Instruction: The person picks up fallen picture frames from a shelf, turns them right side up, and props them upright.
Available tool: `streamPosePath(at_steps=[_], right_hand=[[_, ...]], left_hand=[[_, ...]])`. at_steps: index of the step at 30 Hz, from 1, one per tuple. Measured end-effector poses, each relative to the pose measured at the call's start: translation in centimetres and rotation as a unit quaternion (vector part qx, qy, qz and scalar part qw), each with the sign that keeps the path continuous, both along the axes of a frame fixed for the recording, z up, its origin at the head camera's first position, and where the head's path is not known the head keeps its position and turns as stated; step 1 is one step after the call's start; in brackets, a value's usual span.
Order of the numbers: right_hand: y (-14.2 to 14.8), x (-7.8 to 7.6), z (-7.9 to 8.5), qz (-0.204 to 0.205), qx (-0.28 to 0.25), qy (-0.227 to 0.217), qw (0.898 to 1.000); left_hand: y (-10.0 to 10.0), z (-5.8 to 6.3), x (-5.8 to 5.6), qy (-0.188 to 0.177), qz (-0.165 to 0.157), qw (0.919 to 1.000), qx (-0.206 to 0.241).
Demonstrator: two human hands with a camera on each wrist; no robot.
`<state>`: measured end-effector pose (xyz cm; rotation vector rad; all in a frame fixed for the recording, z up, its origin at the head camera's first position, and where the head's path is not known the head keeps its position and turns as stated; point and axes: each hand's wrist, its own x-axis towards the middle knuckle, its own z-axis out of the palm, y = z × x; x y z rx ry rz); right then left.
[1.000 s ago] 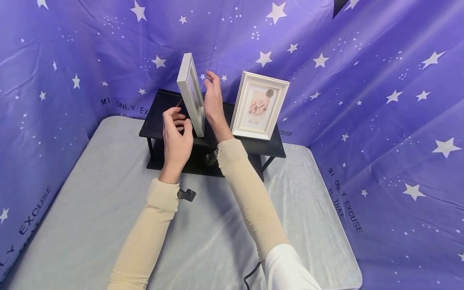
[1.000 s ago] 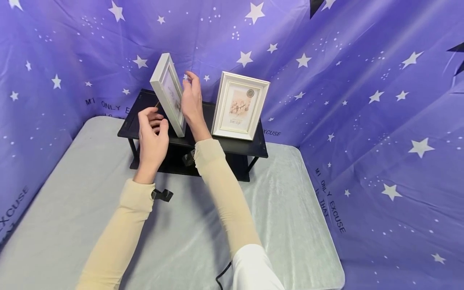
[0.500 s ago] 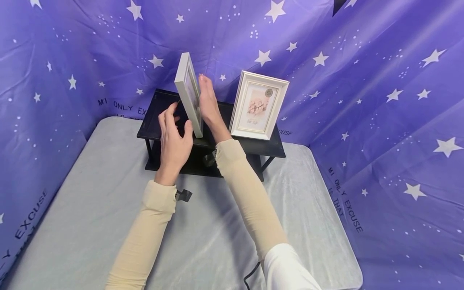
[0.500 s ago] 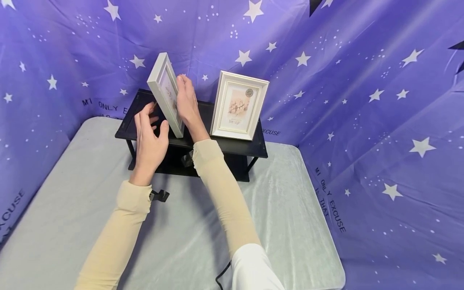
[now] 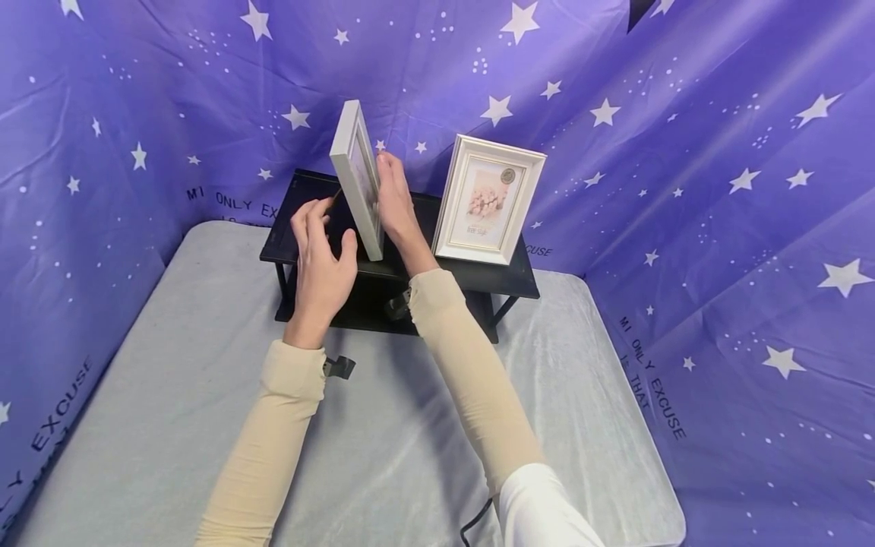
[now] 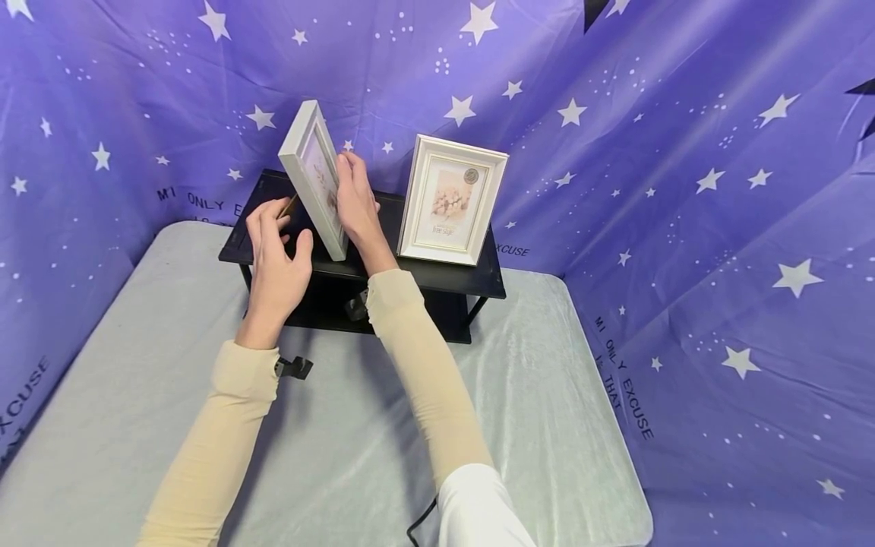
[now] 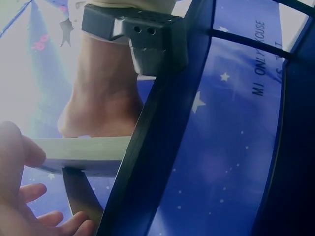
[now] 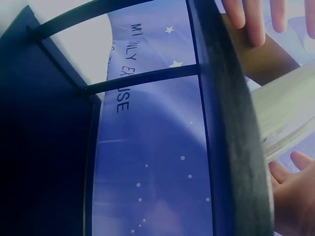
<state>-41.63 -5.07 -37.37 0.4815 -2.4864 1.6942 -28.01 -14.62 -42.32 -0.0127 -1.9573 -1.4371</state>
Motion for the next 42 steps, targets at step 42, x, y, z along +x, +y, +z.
streamPosePath(at_steps=[42], right_hand=[[2.7,0.7,-1.0,-0.024,-0.062,0.04,0.997]], left_hand=[[-3.1,2.1,-2.2,-0.097,-0.045,0.9874,0.116]])
